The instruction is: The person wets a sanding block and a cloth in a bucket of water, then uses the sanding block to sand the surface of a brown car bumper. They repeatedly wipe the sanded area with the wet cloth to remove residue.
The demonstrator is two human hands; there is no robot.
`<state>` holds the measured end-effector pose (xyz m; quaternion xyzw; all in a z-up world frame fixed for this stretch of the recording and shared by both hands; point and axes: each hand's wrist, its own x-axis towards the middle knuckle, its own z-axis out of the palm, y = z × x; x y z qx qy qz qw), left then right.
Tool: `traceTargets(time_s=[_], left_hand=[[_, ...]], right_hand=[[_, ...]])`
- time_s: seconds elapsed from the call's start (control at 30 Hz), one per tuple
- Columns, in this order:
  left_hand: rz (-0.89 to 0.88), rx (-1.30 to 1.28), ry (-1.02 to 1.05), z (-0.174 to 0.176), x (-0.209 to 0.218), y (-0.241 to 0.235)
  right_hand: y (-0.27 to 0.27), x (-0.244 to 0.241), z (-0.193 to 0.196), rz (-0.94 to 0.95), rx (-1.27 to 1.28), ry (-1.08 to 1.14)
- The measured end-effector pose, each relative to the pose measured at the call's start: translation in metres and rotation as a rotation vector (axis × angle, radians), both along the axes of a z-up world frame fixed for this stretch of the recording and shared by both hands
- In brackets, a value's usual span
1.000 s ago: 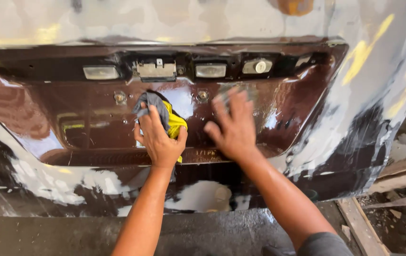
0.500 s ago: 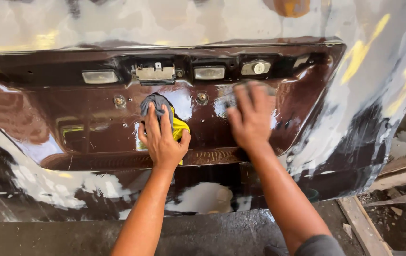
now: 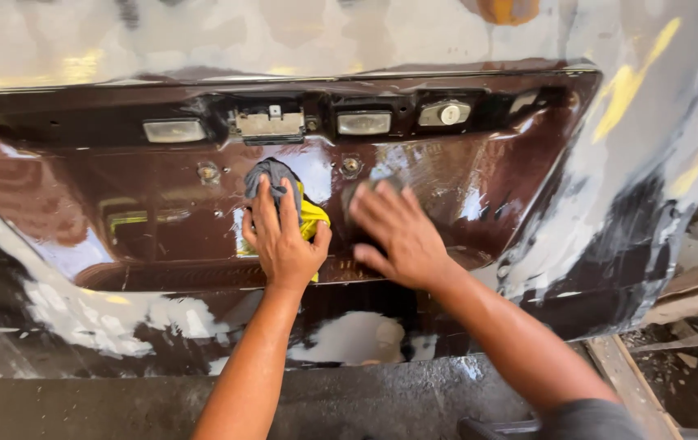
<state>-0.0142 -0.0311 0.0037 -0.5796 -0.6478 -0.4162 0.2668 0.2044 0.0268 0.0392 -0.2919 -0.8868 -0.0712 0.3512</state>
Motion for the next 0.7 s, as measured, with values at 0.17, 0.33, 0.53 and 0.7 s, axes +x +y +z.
traceTargets(time_s=[0.17,0.33,0.53,0.7], left_hand=[[-0.022,0.014,-0.001,-0.001,-0.002,-0.001],[-0.013,-0.004,-0.002,-0.001,-0.002,-0.001],[-0.007,-0.021,-0.019,-0.004,0.000,-0.005],[-0.019,-0.001,-0.001,-0.001,-0.003,-0.002]], right_hand=[[0.003,0.025,0.017,0.113,-0.204,-0.317],[-0.005,0.012,-0.011,-0.162,0.001,0.108],[0.005,0.027,0.003,0.078,-0.229,-0.288],[-0.014,0.029,-0.005,0.181,-0.107,-0.164]])
